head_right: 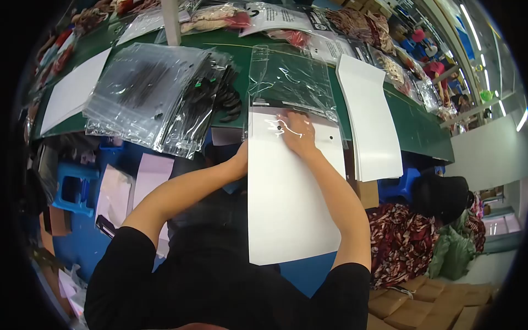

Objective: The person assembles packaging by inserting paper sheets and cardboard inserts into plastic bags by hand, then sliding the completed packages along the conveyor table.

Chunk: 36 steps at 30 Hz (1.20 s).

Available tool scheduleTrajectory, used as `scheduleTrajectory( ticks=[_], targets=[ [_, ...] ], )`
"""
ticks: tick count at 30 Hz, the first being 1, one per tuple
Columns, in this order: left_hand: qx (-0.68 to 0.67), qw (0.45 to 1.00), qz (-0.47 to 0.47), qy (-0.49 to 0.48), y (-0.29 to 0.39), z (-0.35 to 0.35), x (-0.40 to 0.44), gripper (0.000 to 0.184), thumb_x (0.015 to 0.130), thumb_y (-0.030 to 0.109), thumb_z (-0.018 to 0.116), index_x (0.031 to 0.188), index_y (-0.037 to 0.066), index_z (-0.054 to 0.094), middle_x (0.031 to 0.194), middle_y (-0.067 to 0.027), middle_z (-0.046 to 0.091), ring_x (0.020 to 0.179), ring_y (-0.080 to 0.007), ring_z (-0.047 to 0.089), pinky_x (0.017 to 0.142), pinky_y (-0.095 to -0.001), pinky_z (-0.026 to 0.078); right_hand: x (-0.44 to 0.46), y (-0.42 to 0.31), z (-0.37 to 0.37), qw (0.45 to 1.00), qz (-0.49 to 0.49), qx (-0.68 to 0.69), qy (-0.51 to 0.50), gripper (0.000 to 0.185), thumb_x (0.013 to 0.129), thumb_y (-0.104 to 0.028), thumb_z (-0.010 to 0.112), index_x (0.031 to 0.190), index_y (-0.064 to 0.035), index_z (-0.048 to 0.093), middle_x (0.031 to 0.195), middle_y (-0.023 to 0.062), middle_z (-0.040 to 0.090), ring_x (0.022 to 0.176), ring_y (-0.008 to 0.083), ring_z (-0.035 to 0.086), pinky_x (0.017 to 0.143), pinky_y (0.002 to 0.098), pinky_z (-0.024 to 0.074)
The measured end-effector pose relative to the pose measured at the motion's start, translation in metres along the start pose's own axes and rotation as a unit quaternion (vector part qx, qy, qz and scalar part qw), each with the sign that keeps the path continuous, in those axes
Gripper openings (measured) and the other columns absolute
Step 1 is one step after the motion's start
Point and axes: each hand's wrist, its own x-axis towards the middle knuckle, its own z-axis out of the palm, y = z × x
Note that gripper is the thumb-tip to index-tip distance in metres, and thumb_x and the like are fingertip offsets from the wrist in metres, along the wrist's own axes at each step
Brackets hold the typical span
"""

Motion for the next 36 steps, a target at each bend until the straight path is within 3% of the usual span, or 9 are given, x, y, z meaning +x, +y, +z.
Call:
scheduleTrajectory(
  ticks=[1,5,9,13,17,20,26,31,36],
  targets=[
    [-0.136,0.99,-0.019,-0.012,-0.002,-0.004,-0.003,0.044,0.1,0.022,0.041,0.141,0.01,0.052,0.147,-0.0079,0.05,0.136,-0.0231,0.044,0.113,-0.0412,0.035,-0.001,-0.002,0.0,1.0,0.006,0.004,0.001,0.039,0.096,-0.04,0.057,0.109,-0.005,0.067,0.107,0.0209,0.067,0.105,0.038,0.061,0.094,0.047,0.0453],
    [-0.258,0.964,-0.01,-0.057,-0.007,-0.009,-0.013,0.045,0.097,0.023,0.045,0.139,0.01,0.053,0.145,-0.0093,0.053,0.134,-0.0256,0.046,0.111,-0.0417,0.037,-0.002,-0.006,0.002,1.0,-0.016,0.004,-0.021,0.039,0.097,-0.038,0.055,0.109,-0.0029,0.067,0.108,0.0206,0.067,0.103,0.0372,0.062,0.095,0.0465,0.0459],
    [-0.258,0.966,0.006,-0.012,-0.016,-0.059,0.005,0.044,0.094,0.024,0.049,0.135,0.011,0.057,0.141,-0.0099,0.056,0.131,-0.0281,0.049,0.11,-0.0425,0.037,0.019,0.007,0.012,0.996,-0.084,-0.022,0.014,0.038,0.098,-0.035,0.053,0.106,-0.0005,0.067,0.109,0.0212,0.068,0.103,0.0377,0.063,0.094,0.0465,0.0466],
    [-0.225,0.974,0.002,0.01,-0.016,-0.065,0.002,0.042,0.092,0.025,0.051,0.13,0.011,0.061,0.138,-0.0108,0.058,0.129,-0.0298,0.05,0.109,-0.0431,0.039,0.043,0.002,0.01,0.999,0.03,-0.037,0.023,0.036,0.097,-0.034,0.054,0.102,-0.0021,0.07,0.107,0.0205,0.068,0.103,0.0383,0.062,0.089,0.0485,0.0474],
    [-0.235,0.972,-0.001,-0.014,-0.018,-0.055,-0.01,0.04,0.092,0.026,0.053,0.127,0.011,0.063,0.134,-0.0126,0.06,0.125,-0.0314,0.053,0.106,-0.0451,0.04,0.029,-0.004,0.017,0.994,0.088,0.004,0.064,0.044,0.098,-0.04,0.049,0.107,-0.001,0.069,0.117,0.0211,0.066,0.111,0.0377,0.061,0.1,0.0473,0.0433],
    [-0.342,0.939,-0.041,-0.007,-0.019,-0.058,-0.008,0.04,0.092,0.026,0.052,0.127,0.01,0.063,0.133,-0.0131,0.06,0.124,-0.0311,0.054,0.105,-0.0441,0.042,0.011,0.001,0.012,0.995,-0.041,0.044,0.077,0.051,0.099,-0.048,0.047,0.116,-0.0055,0.071,0.121,0.0218,0.066,0.115,0.0367,0.06,0.099,0.0466,0.045],
    [-0.41,0.911,-0.016,-0.048,-0.032,-0.09,0.002,0.038,0.093,0.024,0.054,0.127,0.009,0.062,0.131,-0.0134,0.061,0.12,-0.031,0.056,0.102,-0.0419,0.044,0.04,0.014,0.02,0.999,-0.003,-0.027,0.045,0.062,0.099,-0.056,0.041,0.127,-0.0066,0.065,0.133,0.0175,0.061,0.126,0.0355,0.055,0.11,0.0457,0.0384],
    [-0.438,0.893,-0.017,0.104,-0.014,-0.061,-0.012,0.036,0.09,0.022,0.056,0.123,0.008,0.063,0.125,-0.0129,0.063,0.116,-0.0301,0.058,0.098,-0.0427,0.047,0.091,0.03,0.043,0.994,0.005,-0.068,0.08,0.067,0.099,-0.06,0.037,0.134,-0.0069,0.06,0.136,0.016,0.06,0.125,0.0343,0.055,0.112,0.0448,0.0363],
    [-0.392,0.913,-0.023,0.11,-0.017,-0.083,-0.007,0.034,0.088,0.019,0.056,0.119,0.007,0.064,0.121,-0.0128,0.064,0.112,-0.0298,0.06,0.095,-0.0433,0.049,0.124,0.037,0.037,0.995,0.041,-0.078,0.051,0.071,0.099,-0.063,0.034,0.136,-0.007,0.058,0.135,0.0131,0.061,0.123,0.0308,0.057,0.112,0.0426,0.0367]
  ],
)
